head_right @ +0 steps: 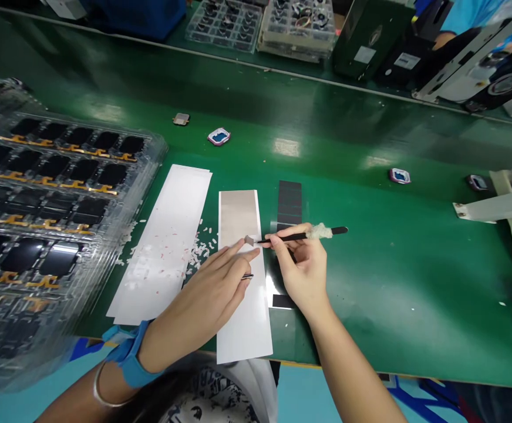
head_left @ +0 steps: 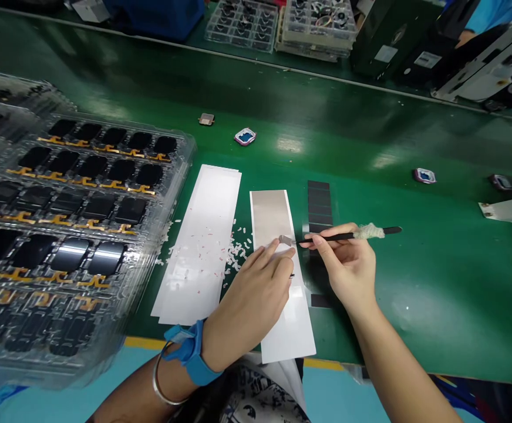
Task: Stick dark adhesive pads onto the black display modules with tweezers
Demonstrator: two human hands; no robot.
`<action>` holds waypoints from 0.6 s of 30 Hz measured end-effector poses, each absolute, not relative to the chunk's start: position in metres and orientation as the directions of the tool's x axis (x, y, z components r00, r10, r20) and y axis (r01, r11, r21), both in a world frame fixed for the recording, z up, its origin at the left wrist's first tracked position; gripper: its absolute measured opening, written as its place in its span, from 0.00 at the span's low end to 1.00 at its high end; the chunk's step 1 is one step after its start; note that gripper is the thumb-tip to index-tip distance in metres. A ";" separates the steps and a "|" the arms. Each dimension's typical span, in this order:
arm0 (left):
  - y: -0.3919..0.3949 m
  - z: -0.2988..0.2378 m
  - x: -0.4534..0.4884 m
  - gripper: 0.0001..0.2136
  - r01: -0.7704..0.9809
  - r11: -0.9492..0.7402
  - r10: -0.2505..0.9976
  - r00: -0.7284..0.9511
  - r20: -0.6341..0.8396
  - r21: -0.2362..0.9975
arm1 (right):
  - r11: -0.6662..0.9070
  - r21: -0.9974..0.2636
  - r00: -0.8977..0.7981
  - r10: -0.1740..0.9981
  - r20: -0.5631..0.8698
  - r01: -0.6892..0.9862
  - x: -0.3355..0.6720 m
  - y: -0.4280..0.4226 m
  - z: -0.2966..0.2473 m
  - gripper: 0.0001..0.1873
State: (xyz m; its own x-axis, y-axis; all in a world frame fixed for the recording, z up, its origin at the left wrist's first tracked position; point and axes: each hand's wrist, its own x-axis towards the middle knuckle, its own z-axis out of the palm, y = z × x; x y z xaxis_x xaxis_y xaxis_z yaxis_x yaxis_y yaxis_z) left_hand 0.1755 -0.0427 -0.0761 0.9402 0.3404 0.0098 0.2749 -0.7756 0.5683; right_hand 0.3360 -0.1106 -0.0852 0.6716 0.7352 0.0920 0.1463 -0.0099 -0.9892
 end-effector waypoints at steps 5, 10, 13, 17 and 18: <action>-0.043 -0.077 0.175 0.08 0.274 -0.783 0.346 0.938 0.026 0.558 | -0.004 -0.994 0.720 0.690 0.077 0.110 0.339 -0.114 -0.081 0.09; -0.044 -0.078 0.175 0.08 0.270 -0.794 0.353 0.934 0.052 0.545 | 0.018 -0.994 0.747 0.657 0.096 0.111 0.342 -0.117 -0.078 0.08; -0.046 -0.078 0.178 0.08 0.266 -0.827 0.346 0.935 0.076 0.495 | 0.010 -0.997 0.709 0.702 0.061 0.075 0.337 -0.113 -0.079 0.11; -0.053 -0.078 0.183 0.10 0.280 -0.884 0.339 0.935 0.101 0.374 | -0.010 -0.999 0.669 0.743 0.013 0.031 0.336 -0.106 -0.085 0.15; -0.056 -0.078 0.185 0.11 0.284 -0.892 0.339 0.935 0.105 0.351 | -0.020 -1.000 0.671 0.741 -0.006 0.013 0.337 -0.105 -0.087 0.16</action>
State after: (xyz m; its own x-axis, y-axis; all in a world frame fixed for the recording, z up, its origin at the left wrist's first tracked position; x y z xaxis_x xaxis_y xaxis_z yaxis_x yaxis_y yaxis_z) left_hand 0.1847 -0.0556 -0.0782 0.9350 0.3388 0.1045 0.2840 -0.8921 0.3513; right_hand 0.3372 -0.1051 -0.0870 0.6711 0.7413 -0.0057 0.0131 -0.0196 -0.9997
